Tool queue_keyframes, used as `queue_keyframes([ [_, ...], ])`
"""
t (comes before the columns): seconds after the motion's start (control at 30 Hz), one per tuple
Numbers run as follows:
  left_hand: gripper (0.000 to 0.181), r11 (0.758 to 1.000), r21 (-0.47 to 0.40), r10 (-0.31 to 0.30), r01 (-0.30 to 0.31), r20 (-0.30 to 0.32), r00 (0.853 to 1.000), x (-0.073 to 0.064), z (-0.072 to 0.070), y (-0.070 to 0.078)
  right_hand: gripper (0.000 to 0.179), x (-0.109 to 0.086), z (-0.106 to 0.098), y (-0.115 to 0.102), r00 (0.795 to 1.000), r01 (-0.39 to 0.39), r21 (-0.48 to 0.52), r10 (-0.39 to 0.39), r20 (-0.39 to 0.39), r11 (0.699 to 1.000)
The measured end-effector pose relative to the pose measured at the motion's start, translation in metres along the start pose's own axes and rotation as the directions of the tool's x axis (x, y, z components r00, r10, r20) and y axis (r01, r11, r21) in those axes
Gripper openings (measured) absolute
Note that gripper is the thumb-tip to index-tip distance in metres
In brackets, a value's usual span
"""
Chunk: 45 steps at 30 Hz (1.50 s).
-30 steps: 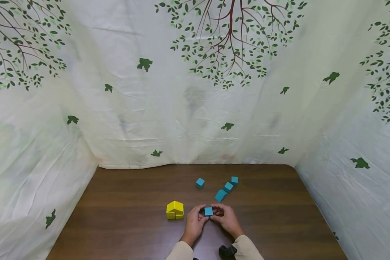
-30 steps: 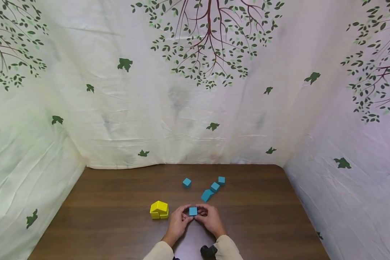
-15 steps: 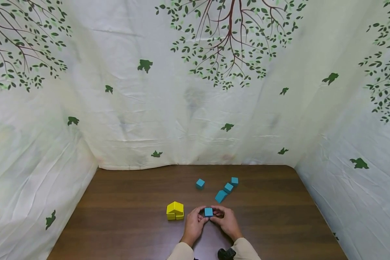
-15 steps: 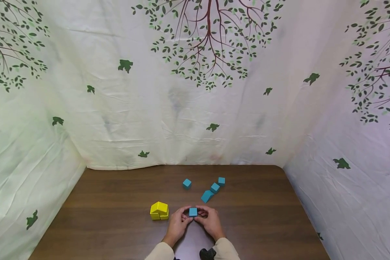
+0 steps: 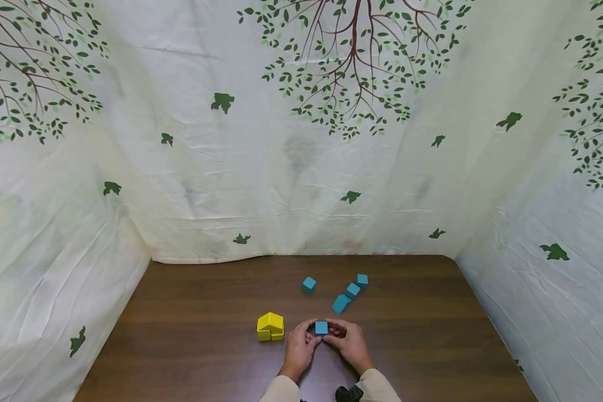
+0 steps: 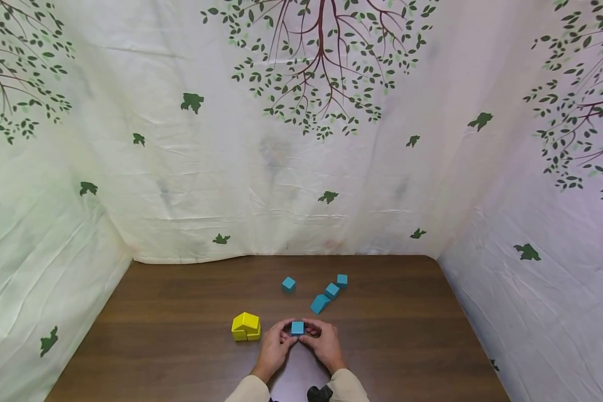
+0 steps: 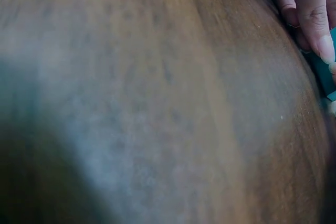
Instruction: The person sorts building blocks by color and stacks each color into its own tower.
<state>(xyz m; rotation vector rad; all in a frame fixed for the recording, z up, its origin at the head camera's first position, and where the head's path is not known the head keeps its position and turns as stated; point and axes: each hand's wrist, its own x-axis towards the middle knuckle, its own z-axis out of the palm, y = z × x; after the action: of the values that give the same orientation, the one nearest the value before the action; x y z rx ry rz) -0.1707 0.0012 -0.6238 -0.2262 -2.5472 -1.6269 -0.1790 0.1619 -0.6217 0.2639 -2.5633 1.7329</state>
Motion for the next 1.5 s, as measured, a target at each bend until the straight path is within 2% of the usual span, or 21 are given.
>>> queue_keyframes([
  [0.23,0.034,1.0,-0.03,-0.006,0.006,0.001,1.0,0.0,0.0,0.0,0.038,0.0,0.001,0.002,1.0,0.0,-0.024,0.0,-0.012,1.0],
  [0.57,0.033,0.999,-0.015,-0.039,0.039,0.018,0.999,-0.001,-0.001,0.002,0.039,-0.001,0.0,0.001,1.0,-0.01,0.001,0.01,0.009,1.0],
  [0.87,0.036,1.0,0.002,0.003,-0.003,0.009,1.0,0.0,-0.001,0.001,0.039,0.001,-0.004,0.001,0.999,-0.011,0.005,0.011,0.036,1.0],
  [1.0,0.036,1.0,0.004,0.002,-0.002,0.019,1.0,0.0,-0.001,0.0,0.04,-0.003,-0.014,-0.015,0.999,-0.009,0.043,0.007,0.045,0.999],
  [1.1,0.037,1.0,0.007,-0.007,0.007,0.027,1.0,0.0,-0.001,0.001,0.039,-0.003,-0.025,-0.016,1.0,-0.024,0.046,0.023,0.021,0.999],
  [1.23,0.039,1.0,0.014,-0.028,0.028,0.042,0.999,0.0,-0.002,0.001,0.035,0.005,-0.043,0.002,0.995,-0.054,-0.006,0.054,-0.084,0.999],
  [1.3,0.04,0.999,0.012,-0.041,0.04,0.05,0.998,0.001,-0.003,0.002,0.035,0.011,-0.053,0.003,0.989,-0.052,-0.039,0.046,-0.138,0.998],
  [1.4,0.04,0.999,0.017,-0.045,0.045,0.052,0.998,0.001,-0.003,0.001,0.038,0.023,-0.067,0.005,0.984,-0.01,-0.116,-0.011,-0.178,0.993],
  [1.5,0.039,0.999,0.023,-0.043,0.042,0.051,0.998,0.001,-0.002,0.0,0.044,0.038,-0.077,0.007,0.984,0.064,-0.216,-0.098,-0.151,0.974],
])
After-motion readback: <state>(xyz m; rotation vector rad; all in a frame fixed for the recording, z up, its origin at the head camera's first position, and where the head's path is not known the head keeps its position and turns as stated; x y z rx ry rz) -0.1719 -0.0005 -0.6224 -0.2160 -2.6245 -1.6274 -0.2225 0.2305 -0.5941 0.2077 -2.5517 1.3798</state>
